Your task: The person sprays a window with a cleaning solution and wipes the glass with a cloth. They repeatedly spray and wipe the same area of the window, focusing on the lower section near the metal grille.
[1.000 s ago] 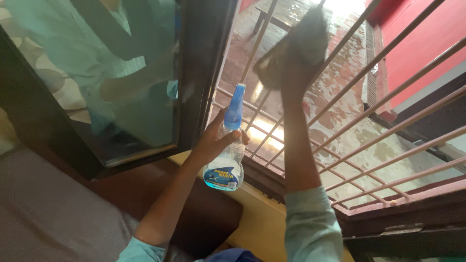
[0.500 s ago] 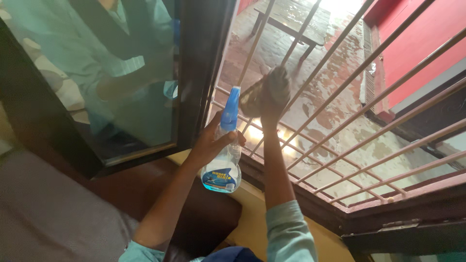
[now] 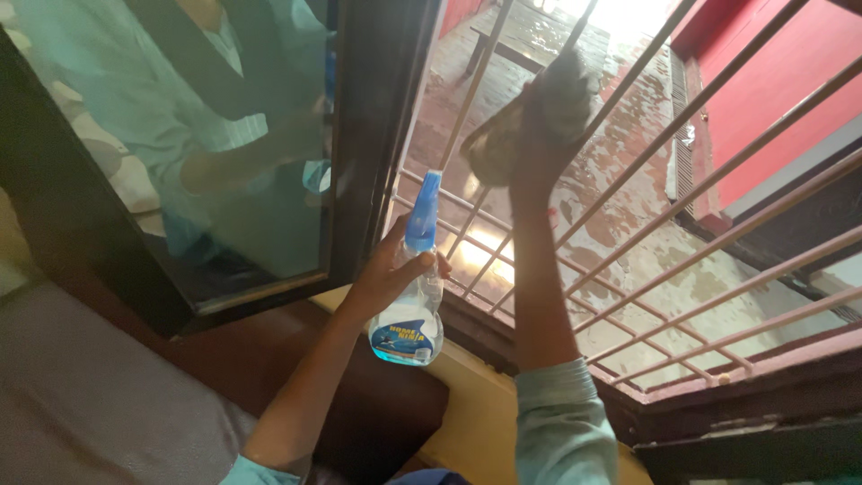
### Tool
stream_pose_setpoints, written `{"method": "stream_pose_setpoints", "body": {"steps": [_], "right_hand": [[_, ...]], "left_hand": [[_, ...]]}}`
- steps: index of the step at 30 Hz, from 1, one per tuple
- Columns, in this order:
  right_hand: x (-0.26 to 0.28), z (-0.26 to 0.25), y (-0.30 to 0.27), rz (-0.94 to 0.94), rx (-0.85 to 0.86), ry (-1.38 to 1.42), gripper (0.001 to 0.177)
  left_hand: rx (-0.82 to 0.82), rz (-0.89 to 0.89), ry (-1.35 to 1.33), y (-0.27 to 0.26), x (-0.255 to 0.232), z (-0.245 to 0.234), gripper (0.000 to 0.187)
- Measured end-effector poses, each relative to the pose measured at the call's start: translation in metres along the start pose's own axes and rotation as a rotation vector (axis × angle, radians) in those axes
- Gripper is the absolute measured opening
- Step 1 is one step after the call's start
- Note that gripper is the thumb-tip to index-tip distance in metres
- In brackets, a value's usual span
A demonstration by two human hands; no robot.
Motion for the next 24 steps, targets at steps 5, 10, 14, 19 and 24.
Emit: {"method": "stream_pose_setpoints", "body": {"steps": [5, 10, 14, 19, 24], "right_hand": [[0.025, 0.01, 0.004, 0.077, 0.062, 0.283, 0.054], [-0.031, 0.004, -0.027, 0.291, 0.179, 0.508, 0.04], [-0.081, -0.008, -0.062, 0.312, 0.225, 0.477, 0.04], [-0.074, -0.035, -0.115, 0.082, 0.139, -0.033, 0.043], [-0.05, -0.042, -0.122, 0.394, 0.178, -0.024, 0.034]], "left_hand": [[-0.053, -0.057, 0.05, -0.001, 0.001, -0.004, 0.059], [-0.049, -0.077, 0.06, 0.003, 0.004, 0.003, 0.059], [-0.014, -0.052, 0.058, 0.005, 0.017, 0.015, 0.057], [-0.025, -0.087, 0.011, 0.003, 0.024, 0.018, 0.057], [-0.011, -0.004, 0.045, 0.003, 0.016, 0.019, 0.059]]}}
Point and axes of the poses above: each hand's wrist, its own y-axis towards the middle knuckle, its own z-axis out of the palm, x = y × z, the point moved 4 cm from there along y, towards the middle knuckle, and after that the axes turned 6 degrees about -x, right-handed, at the moved point
